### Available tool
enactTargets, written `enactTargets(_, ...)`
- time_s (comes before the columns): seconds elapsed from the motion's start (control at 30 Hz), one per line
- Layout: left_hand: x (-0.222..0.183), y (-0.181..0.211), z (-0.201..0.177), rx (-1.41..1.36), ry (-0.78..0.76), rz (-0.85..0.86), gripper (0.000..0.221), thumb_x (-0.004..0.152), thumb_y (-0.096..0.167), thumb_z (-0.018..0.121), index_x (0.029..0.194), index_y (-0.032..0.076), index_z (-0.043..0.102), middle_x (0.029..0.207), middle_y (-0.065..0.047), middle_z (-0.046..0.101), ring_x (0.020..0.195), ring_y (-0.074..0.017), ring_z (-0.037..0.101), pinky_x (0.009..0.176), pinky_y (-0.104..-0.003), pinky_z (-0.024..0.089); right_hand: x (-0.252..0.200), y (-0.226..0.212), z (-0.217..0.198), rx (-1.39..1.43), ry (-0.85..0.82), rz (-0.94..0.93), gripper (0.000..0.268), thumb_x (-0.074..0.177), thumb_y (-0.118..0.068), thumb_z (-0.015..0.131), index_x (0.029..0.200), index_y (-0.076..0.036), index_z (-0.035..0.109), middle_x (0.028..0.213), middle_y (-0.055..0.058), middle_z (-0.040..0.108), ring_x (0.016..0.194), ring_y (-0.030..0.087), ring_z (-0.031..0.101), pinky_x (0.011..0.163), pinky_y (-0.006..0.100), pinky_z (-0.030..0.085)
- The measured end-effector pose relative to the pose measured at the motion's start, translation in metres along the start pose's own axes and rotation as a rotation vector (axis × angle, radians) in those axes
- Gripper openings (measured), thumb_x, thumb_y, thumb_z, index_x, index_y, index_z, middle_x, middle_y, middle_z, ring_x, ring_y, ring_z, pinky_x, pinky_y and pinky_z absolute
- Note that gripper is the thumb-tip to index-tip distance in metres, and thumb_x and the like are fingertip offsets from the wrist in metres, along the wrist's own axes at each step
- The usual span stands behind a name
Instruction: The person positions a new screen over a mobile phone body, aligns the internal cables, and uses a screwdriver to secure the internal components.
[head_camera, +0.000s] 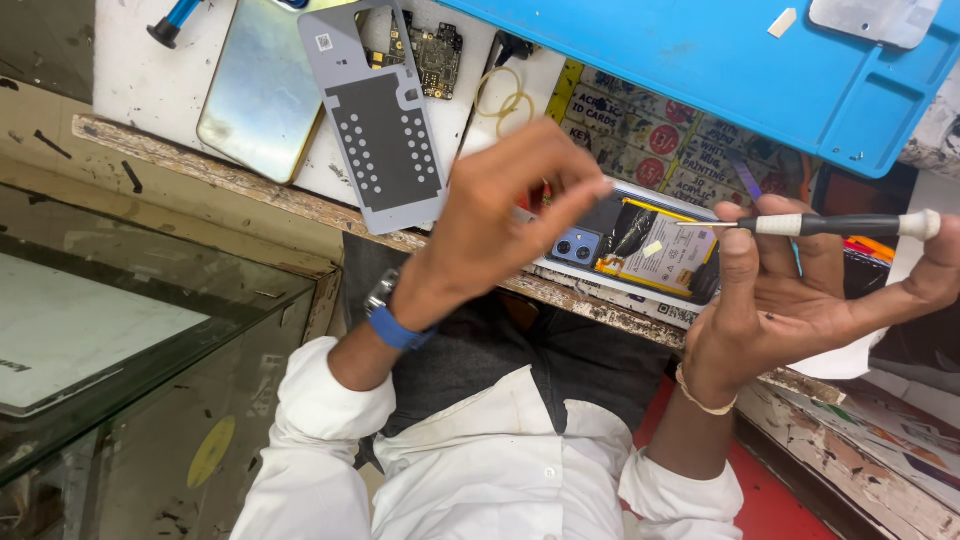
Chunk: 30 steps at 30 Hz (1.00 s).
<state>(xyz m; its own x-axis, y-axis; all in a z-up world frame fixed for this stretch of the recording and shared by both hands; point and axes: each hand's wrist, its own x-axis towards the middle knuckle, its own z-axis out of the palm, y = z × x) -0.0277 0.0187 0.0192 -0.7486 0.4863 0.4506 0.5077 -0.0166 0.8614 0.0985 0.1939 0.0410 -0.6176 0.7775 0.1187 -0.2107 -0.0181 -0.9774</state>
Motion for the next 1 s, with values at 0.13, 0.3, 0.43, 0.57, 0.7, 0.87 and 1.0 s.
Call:
enactTargets(0.13, -0.007, 0.001, 0.021, 0.101, -0.088, 0.012, 0.014, 0.094, 0.010, 0.081, 0.094, 0.000, 0.070, 0.088, -0.008, 0.067, 0.073, -0.0181, 0.069, 0.062, -0.031, 0.053, -0.003, 0.000, 0.001, 0.043, 0.077, 0.013, 0.102, 0.092, 0.022, 0.073, 0.152, -0.023, 0.003, 0.117, 0.025, 0.069, 0.109, 0.031, 0.074, 0.095, 0.042, 0.072)
enactTargets(0.3, -0.008, -0.004, 0.031, 0.138, -0.052, 0.153, 0.016, 0.093, 0.013, 0.081, 0.096, 0.002, 0.070, 0.093, -0.007, 0.069, 0.084, -0.0221, 0.071, 0.072, -0.034, 0.058, -0.001, 0.018, -0.027, -0.572, -0.338, -0.483, 0.097, 0.113, 0.024, 0.063, 0.158, -0.039, 0.005, 0.128, 0.024, 0.067, 0.121, 0.030, 0.072, 0.105, 0.038, 0.065)
enactTargets(0.43, -0.011, -0.008, 0.033, 0.145, -0.063, 0.149, 0.015, 0.093, 0.013, 0.081, 0.096, 0.001, 0.072, 0.095, -0.008, 0.070, 0.086, -0.0226, 0.072, 0.073, -0.035, 0.058, -0.002, 0.033, -0.036, -0.544, -0.325, -0.488, 0.099, 0.110, 0.021, 0.069, 0.156, -0.038, 0.004, 0.126, 0.023, 0.066, 0.119, 0.031, 0.076, 0.101, 0.037, 0.067)
enactTargets(0.57, -0.013, -0.010, 0.032, 0.134, -0.062, 0.138, 0.015, 0.093, 0.013, 0.081, 0.098, 0.002, 0.072, 0.095, -0.008, 0.071, 0.088, -0.0224, 0.073, 0.075, -0.034, 0.059, -0.006, 0.034, -0.033, -0.550, -0.305, -0.481, 0.097, 0.109, 0.018, 0.072, 0.155, -0.035, 0.006, 0.127, 0.025, 0.065, 0.116, 0.031, 0.077, 0.096, 0.034, 0.068)
enactTargets(0.7, -0.013, -0.010, 0.033, 0.138, -0.066, 0.139, 0.014, 0.092, 0.013, 0.081, 0.098, 0.003, 0.073, 0.096, -0.007, 0.071, 0.088, -0.0223, 0.073, 0.075, -0.034, 0.059, -0.005, 0.033, -0.030, -0.570, -0.327, -0.527, 0.096, 0.112, 0.017, 0.073, 0.155, -0.035, 0.005, 0.127, 0.027, 0.068, 0.113, 0.031, 0.076, 0.096, 0.033, 0.071)
enactTargets(0.87, -0.014, -0.010, 0.033, 0.139, -0.081, 0.137, 0.014, 0.092, 0.013, 0.081, 0.098, 0.003, 0.073, 0.095, -0.007, 0.071, 0.087, -0.0224, 0.073, 0.074, -0.034, 0.059, -0.008, 0.035, -0.028, -0.534, -0.307, -0.487, 0.094, 0.112, 0.017, 0.075, 0.153, -0.032, 0.007, 0.125, 0.026, 0.068, 0.110, 0.030, 0.078, 0.093, 0.031, 0.069)
enactTargets(1.0, -0.014, -0.010, 0.033, 0.153, -0.071, 0.153, 0.014, 0.092, 0.013, 0.081, 0.099, 0.003, 0.073, 0.096, -0.007, 0.071, 0.088, -0.0230, 0.073, 0.075, -0.034, 0.059, -0.007, 0.037, -0.028, -0.532, -0.310, -0.506, 0.097, 0.109, 0.019, 0.079, 0.153, -0.031, 0.008, 0.122, 0.024, 0.069, 0.109, 0.029, 0.076, 0.091, 0.029, 0.071)
